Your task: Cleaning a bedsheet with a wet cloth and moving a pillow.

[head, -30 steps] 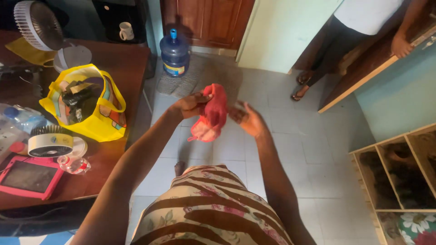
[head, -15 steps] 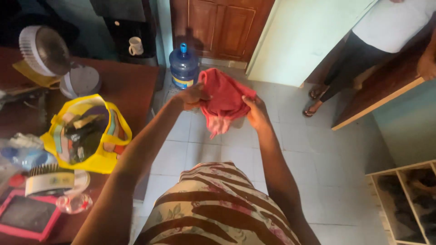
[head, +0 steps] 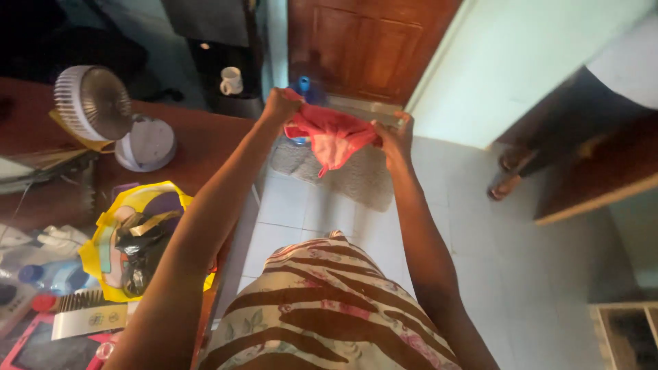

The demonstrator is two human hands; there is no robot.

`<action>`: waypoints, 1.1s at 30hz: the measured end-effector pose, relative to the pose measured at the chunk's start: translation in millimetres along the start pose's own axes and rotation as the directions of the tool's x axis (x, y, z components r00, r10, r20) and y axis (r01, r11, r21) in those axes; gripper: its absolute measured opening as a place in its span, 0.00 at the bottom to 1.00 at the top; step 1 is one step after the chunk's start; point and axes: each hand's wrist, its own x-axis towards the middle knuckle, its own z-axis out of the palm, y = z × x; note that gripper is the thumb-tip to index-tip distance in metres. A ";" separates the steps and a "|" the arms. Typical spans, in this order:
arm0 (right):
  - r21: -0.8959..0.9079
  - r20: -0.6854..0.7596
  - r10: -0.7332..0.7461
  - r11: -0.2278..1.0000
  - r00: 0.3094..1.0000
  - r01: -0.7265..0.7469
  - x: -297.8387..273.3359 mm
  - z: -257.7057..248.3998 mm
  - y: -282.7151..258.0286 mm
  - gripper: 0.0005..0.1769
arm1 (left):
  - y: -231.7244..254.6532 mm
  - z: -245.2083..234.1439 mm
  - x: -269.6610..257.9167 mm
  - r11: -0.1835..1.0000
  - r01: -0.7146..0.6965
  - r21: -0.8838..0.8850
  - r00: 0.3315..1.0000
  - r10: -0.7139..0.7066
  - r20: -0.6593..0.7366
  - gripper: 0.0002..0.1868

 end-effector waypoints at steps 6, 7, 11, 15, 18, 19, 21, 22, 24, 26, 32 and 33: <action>0.122 0.238 -0.012 0.992 0.971 -0.017 57.9 30.7 -0.5 0.19 | 24.6 -12.8 4.0 0.954 -0.187 -0.234 0.975 0.151 -0.164 0.22; 0.120 0.263 -0.010 0.992 0.965 -0.023 66.3 40.4 -1.4 0.19 | 40.1 -18.5 -7.6 0.953 -0.195 -0.232 0.970 0.152 -0.189 0.22; 0.249 0.387 -0.011 0.964 0.922 -0.093 125.5 55.2 28.2 0.24 | 56.5 -34.7 -17.0 0.926 -0.052 -0.373 0.993 0.009 -0.117 0.22; 0.253 0.465 -0.024 0.962 0.885 -0.107 194.8 69.2 50.7 0.29 | 14.8 -51.0 34.0 0.868 -0.126 -0.480 0.991 0.136 -0.014 0.17; 0.084 0.585 -0.128 0.992 0.801 0.097 225.2 84.6 39.7 0.35 | 37.9 -45.5 41.0 0.884 -0.048 -0.466 0.900 -0.164 -0.404 0.28; 0.083 0.603 -0.124 0.992 0.788 0.092 235.0 93.4 30.1 0.35 | 30.0 -51.8 54.2 0.882 -0.060 -0.468 0.891 -0.165 -0.423 0.28; -0.017 0.665 -0.146 0.978 0.732 0.210 245.6 104.9 16.6 0.39 | 6.5 -61.5 70.0 0.898 -0.308 -0.314 0.910 0.183 -0.371 0.33; -0.022 0.681 -0.134 0.979 0.720 0.203 256.0 107.1 15.1 0.39 | 20.8 -57.8 69.4 0.896 -0.310 -0.317 0.903 0.174 -0.392 0.33; -0.170 0.713 -0.411 0.686 0.569 0.708 276.9 113.8 9.7 0.39 | 53.3 -52.1 68.9 0.979 -0.184 -0.083 0.919 0.142 -0.367 0.27; -0.219 0.715 -0.381 0.674 0.586 0.705 296.1 120.0 12.8 0.33 | 62.7 -49.1 70.8 0.940 -0.287 0.183 0.855 0.338 -0.394 0.22; -0.181 0.706 -0.378 0.721 0.599 0.669 320.7 139.8 10.7 0.20 | 92.9 -32.5 72.6 0.383 -0.243 0.891 0.479 0.846 -0.233 0.20; 0.055 0.695 -0.441 0.821 0.568 0.569 326.1 144.2 13.5 0.26 | 104.1 -27.3 69.8 0.304 -0.100 0.947 0.429 0.872 -0.235 0.16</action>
